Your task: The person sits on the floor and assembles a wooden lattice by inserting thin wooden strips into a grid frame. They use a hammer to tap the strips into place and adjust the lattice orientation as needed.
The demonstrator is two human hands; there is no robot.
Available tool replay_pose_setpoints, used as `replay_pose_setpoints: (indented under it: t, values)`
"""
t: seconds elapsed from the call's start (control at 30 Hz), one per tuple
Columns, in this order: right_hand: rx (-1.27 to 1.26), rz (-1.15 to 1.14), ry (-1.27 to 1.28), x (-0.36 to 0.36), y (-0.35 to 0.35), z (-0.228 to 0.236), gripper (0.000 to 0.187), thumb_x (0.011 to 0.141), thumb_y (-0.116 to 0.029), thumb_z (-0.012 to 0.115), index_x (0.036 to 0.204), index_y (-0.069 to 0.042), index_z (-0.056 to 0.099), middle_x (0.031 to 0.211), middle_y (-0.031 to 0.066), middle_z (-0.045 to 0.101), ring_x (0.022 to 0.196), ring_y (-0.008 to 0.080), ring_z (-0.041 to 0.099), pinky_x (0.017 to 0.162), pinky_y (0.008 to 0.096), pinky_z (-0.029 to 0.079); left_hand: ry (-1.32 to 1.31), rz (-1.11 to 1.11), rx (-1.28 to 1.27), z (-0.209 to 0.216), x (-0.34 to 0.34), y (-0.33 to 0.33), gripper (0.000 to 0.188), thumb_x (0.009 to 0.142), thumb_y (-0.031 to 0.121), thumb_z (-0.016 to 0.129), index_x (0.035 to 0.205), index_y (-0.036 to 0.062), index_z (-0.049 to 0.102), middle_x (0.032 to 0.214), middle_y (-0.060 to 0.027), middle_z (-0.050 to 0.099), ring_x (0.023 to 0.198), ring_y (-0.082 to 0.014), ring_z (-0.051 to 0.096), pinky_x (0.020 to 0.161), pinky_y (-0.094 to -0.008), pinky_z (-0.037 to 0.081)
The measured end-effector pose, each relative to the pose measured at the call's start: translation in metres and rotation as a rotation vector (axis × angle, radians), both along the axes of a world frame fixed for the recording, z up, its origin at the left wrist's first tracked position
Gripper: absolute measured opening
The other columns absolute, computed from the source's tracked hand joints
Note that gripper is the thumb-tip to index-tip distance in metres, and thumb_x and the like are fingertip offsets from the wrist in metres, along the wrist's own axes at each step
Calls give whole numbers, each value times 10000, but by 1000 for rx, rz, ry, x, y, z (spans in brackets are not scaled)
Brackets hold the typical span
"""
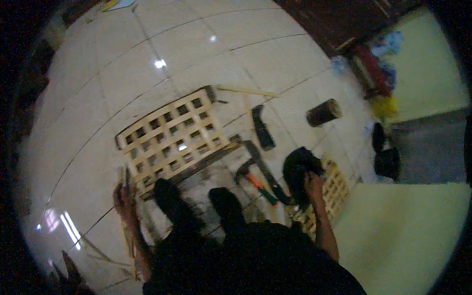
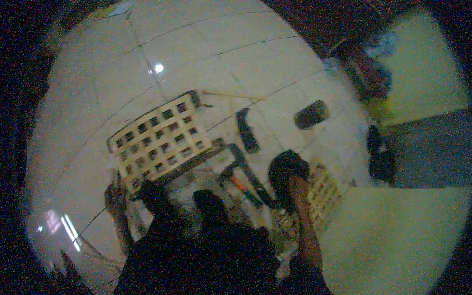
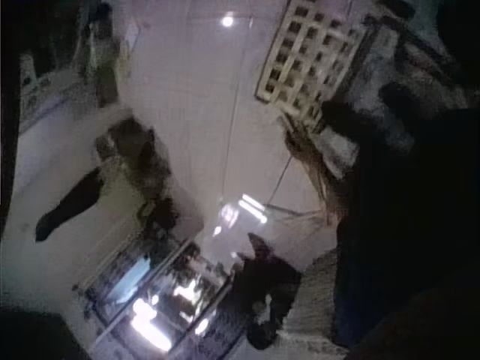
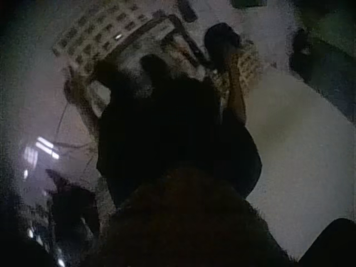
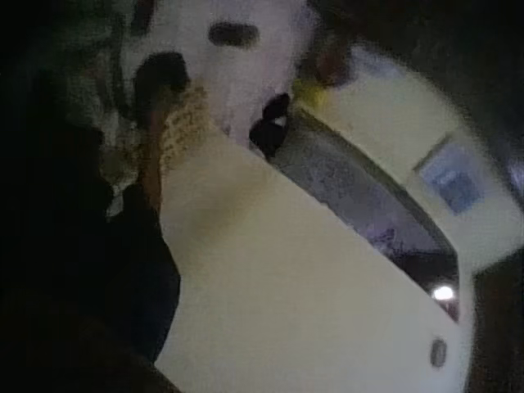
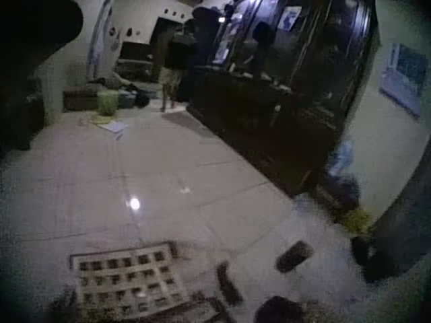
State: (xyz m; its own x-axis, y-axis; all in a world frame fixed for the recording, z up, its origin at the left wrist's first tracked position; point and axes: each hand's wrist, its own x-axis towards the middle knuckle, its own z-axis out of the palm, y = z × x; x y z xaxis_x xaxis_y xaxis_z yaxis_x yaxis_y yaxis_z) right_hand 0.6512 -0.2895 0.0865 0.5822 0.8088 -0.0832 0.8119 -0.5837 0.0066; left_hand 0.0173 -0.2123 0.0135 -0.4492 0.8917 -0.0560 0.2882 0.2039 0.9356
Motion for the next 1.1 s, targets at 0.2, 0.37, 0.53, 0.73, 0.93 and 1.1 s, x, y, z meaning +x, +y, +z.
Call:
replay_pose_setpoints:
  t: [0.2,0.37,0.53,0.73,0.93,1.1]
  values:
    - [88,373,-52,38,-27,-95,438,950,-342,538,1209,10,566,1067,217,612,869,356,625,716,432,504,134,-29,152,34,22,13,225,959,137,536,1122,-7,595,1053,-125,624,1001,-222,587,843,-327,464]
    - [280,347,112,123,-48,-152,487,951,-363,537,1254,18,532,1080,248,594,872,378,617,703,452,503,286,-159,147,47,69,15,197,912,63,579,1096,-5,603,1034,-148,639,907,-266,621,799,-364,488]
    - [199,334,-103,94,-17,-140,471,958,-352,526,1235,27,541,1044,255,612,896,371,616,743,435,503,373,-291,248,42,105,14,243,834,-9,644,1071,33,619,962,-156,645,891,-315,623,793,-374,495]
    - [202,322,94,100,-24,-101,462,965,-339,519,1231,37,543,1080,265,612,938,350,616,785,408,498,252,-528,436,58,145,21,298,781,4,685,1063,58,606,974,-135,628,899,-327,609,782,-391,507]
    - [354,444,540,15,14,-20,404,966,-302,522,1186,35,557,1063,250,620,927,307,612,794,372,491,227,-736,454,53,176,38,387,767,46,705,1128,52,565,968,-134,612,920,-347,602,795,-403,509]
    - [116,531,736,-201,89,62,171,942,-174,555,958,-8,590,805,136,629,695,187,578,661,324,465,180,-1010,505,73,208,45,434,796,82,682,1195,51,516,974,-153,614,926,-395,603,792,-452,511]
